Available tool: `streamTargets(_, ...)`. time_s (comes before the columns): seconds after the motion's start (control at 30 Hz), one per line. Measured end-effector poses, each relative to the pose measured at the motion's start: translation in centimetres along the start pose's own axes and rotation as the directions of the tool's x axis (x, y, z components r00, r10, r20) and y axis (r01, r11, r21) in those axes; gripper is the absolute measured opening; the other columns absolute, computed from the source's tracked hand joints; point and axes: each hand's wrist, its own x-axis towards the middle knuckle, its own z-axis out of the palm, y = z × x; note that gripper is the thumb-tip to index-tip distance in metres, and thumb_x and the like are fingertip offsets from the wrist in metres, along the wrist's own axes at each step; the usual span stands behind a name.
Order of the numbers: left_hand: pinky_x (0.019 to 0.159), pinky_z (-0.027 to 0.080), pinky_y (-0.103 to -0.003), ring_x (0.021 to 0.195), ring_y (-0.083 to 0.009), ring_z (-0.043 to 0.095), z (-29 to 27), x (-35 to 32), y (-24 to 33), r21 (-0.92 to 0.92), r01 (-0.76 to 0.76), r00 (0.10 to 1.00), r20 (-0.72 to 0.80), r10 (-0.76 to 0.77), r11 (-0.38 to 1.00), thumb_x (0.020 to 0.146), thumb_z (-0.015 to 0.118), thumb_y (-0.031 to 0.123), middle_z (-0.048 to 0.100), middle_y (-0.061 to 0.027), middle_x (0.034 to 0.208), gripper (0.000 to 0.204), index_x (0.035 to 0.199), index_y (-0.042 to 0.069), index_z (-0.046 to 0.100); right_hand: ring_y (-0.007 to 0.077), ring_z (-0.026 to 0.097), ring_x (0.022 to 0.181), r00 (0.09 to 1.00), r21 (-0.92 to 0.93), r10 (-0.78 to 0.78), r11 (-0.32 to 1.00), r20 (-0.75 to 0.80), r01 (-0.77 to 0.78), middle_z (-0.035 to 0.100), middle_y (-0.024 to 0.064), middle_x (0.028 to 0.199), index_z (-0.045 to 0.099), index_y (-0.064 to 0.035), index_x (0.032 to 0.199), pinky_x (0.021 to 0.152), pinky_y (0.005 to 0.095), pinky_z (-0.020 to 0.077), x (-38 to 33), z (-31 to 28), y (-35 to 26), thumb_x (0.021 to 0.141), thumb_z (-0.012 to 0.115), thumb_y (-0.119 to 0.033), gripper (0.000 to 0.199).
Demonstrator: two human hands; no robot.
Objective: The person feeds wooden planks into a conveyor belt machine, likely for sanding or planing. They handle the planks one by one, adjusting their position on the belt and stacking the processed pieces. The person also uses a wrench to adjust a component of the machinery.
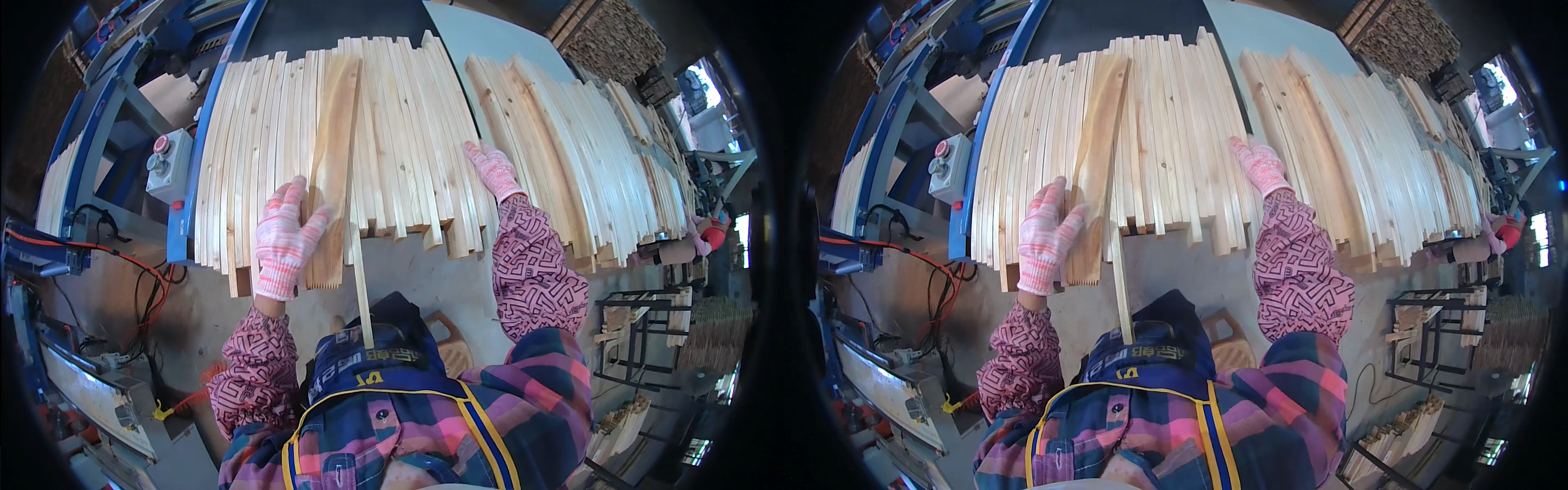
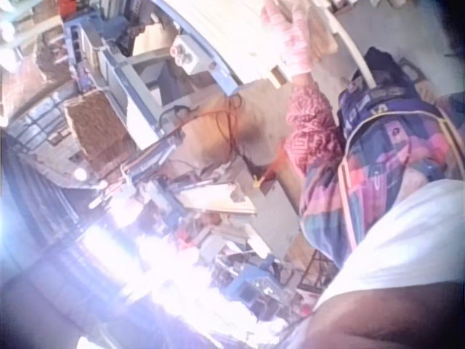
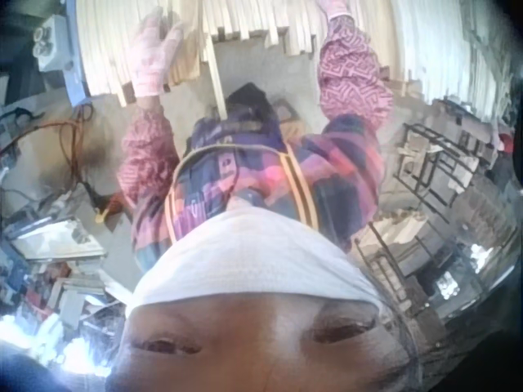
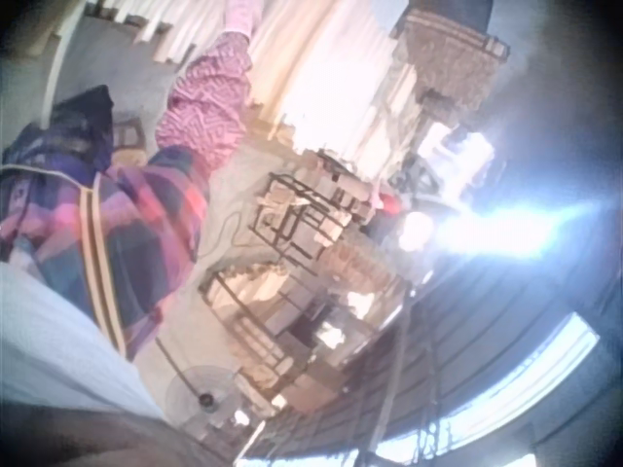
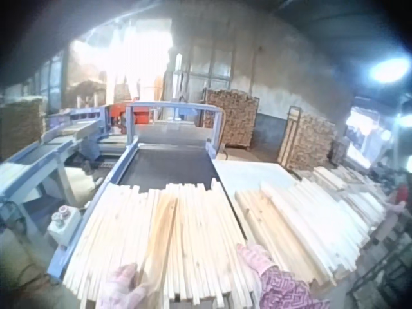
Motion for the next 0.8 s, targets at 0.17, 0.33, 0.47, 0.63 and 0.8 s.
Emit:
streamTargets(0.17, 0.108, 0.043, -0.048, 0.131, -0.0391, 0.051, 0.1, 0.2, 3.9, 0.49, -0.038, 0.972, 0.219, -0.081, 0.871, 0.083, 0.075, 0.05, 0.051, -0.02, 0.146, 0.087, 0.152, 0.007, 0.043, 0.0389, 0.052, 0.135, 0.946, -0.182, -0.106, 0.982, -0.307, 0.051, 0.052, 0.0174, 0.149, 0.045, -0.0146, 0.153, 0.113, 0.0482, 0.0405, -3.6, -1.0, -0.3, 0.097, 0.053, -0.057, 0.07)
streamTargets(0.33, 0.102, 0.047, -0.051, 0.126, -0.0389, 0.052, 0.3, 0.3, 4.7, 0.538, -0.034, 0.962, 0.246, -0.118, 0.843, 0.085, 0.074, 0.043, 0.056, -0.0191, 0.134, 0.076, 0.148, 0.014, 0.046, 0.0341, 0.036, 0.147, 0.969, -0.709, -0.009, 0.683, -0.249, -0.176, 0.042, 0.0144, 0.157, 0.044, -0.0096, 0.151, 0.12, 0.0478, 0.0283, -9.2, -4.7, 0.8, 0.091, 0.062, -0.05, 0.075)
streamTargets(0.47, 0.094, 0.052, -0.048, 0.119, -0.0385, 0.058, 0.6, 0.1, 5.3, 0.527, -0.02, 0.954, 0.265, -0.141, 0.85, 0.083, 0.077, 0.039, 0.057, -0.0188, 0.129, 0.077, 0.15, 0.017, 0.044, 0.0314, 0.037, 0.144, 0.973, -0.714, -0.056, 0.689, -0.224, -0.125, 0.041, 0.0147, 0.156, 0.045, -0.0079, 0.149, 0.119, 0.045, 0.0292, -11.8, -2.0, 3.1, 0.089, 0.065, -0.038, 0.07)
streamTargets(0.63, 0.093, 0.054, -0.049, 0.116, -0.0403, 0.061, -0.5, 0.8, 6.1, 0.504, 0.01, 0.934, 0.305, -0.188, 0.864, 0.08, 0.082, 0.037, 0.056, -0.0217, 0.13, 0.089, 0.155, 0.017, 0.039, 0.0339, 0.062, 0.121, 0.977, -0.651, -0.04, 0.751, -0.211, -0.109, 0.064, 0.015, 0.126, 0.044, -0.0076, 0.147, 0.099, 0.0459, 0.0503, -11.1, -1.1, 2.7, 0.086, 0.072, -0.031, 0.071)
streamTargets(0.8, 0.099, 0.052, -0.044, 0.122, -0.037, 0.061, -0.3, 1.7, 2.7, 0.167, 0.166, 0.91, 0.354, -0.216, 0.972, 0.079, 0.085, 0.028, 0.054, -0.0246, 0.141, 0.099, 0.16, 0.01, 0.03, 0.0366, 0.062, 0.123, 0.981, -0.4, 0.187, 0.897, -0.043, -0.188, 0.063, 0.0227, 0.131, 0.052, -0.0052, 0.144, 0.104, 0.0438, 0.0492, -9.9, -4.1, 1.3, 0.083, 0.075, -0.029, 0.07)
